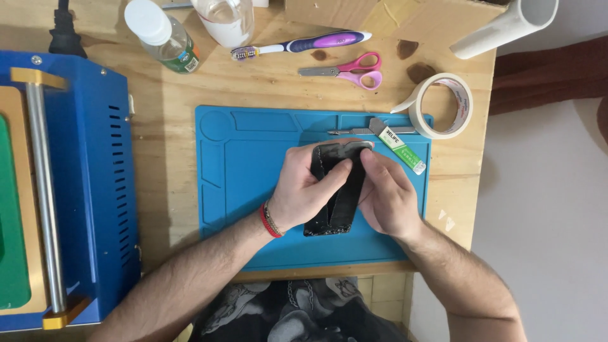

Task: Scraping adhesive residue or film off a mobile phone LCD screen using a small hand-held blade on a repair mat.

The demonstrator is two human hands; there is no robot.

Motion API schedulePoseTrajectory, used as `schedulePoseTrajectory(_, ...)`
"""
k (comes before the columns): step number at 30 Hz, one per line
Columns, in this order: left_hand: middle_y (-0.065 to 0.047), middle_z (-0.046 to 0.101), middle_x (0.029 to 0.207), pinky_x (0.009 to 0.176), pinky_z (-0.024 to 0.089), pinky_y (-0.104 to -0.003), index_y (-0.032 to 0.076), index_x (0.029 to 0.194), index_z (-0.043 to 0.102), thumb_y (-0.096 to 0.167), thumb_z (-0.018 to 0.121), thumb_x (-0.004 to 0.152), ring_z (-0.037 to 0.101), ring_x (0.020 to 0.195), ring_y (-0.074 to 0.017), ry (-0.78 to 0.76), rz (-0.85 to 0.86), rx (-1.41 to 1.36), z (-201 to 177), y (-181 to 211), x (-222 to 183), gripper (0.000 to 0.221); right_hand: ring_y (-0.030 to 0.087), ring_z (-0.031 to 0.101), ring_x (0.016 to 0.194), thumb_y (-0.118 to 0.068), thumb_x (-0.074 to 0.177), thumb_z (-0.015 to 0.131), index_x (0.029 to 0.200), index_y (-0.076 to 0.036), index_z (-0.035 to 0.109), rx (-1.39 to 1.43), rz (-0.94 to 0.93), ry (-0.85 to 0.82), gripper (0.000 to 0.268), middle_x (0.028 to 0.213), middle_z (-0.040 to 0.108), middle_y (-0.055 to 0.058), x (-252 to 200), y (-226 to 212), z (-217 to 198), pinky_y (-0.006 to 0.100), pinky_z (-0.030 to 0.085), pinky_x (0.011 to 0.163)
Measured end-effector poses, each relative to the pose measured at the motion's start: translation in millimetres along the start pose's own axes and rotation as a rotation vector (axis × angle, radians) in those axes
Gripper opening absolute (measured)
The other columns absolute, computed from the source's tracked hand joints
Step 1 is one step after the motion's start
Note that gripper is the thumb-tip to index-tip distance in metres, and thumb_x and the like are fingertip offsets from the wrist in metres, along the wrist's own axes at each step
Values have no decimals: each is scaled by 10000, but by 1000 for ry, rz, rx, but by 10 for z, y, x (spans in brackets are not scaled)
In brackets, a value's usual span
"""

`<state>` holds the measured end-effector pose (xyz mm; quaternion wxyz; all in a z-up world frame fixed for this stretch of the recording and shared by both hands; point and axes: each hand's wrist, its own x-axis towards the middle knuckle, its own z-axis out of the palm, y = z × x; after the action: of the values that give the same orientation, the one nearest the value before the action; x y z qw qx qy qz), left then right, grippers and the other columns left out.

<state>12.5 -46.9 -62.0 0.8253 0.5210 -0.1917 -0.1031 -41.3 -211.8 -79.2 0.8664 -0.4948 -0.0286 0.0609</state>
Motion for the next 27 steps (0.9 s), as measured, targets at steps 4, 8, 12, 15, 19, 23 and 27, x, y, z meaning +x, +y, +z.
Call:
schedulePoseTrajectory(4,-209,820,877,707,648,-358,-4,1098,817,18,702,1053,797,848,-215,13,10,6,1,-9,-13,126,293,792,874,-141,1213,343,1078,113,706,-138,-17,-22,464,872,765,239,-171,274,-415,479,703,841)
schedulePoseTrajectory(8,-208,817,872,696,652,-355,0,1086,816,7,697,1045,802,843,-227,15,20,9,-11,-11,-29,126,332,794,868,-94,1184,369,1078,132,700,10,-30,-13,414,875,744,252,-129,172,-247,526,697,845)
schedulePoseTrajectory(12,-236,816,910,697,671,-376,-22,1126,800,-19,677,1035,824,885,-283,24,72,36,8,17,-41,153,305,800,852,-102,1209,334,1093,143,680,-18,-39,-33,439,859,742,243,-82,139,-227,481,711,814)
schedulePoseTrajectory(15,-225,827,921,700,685,-373,-8,1124,810,2,713,1024,832,879,-284,21,39,23,-20,-57,-50,139,305,797,850,-66,1171,404,1087,150,671,-71,-43,-27,353,858,736,249,-207,277,-426,499,706,789)
schedulePoseTrajectory(19,-240,822,926,697,683,-379,-17,1135,801,0,709,1027,830,907,-300,24,51,26,3,-19,-26,143,318,779,825,-39,1157,354,1113,139,690,146,-28,-43,382,865,709,216,51,-127,128,518,698,819)
schedulePoseTrajectory(23,-240,820,925,674,693,-394,-28,1154,793,-30,679,1019,837,886,-327,26,63,52,22,42,-47,177,329,803,840,-106,1200,301,1113,159,686,34,-46,-48,475,867,734,248,-195,257,-427,504,716,820)
schedulePoseTrajectory(27,-250,827,977,677,703,-397,-25,1195,796,-5,704,1015,839,905,-340,10,44,37,-27,-60,-58,203,328,785,845,-20,1155,324,1113,159,692,95,-64,-46,410,888,723,247,-76,81,-140,529,708,826)
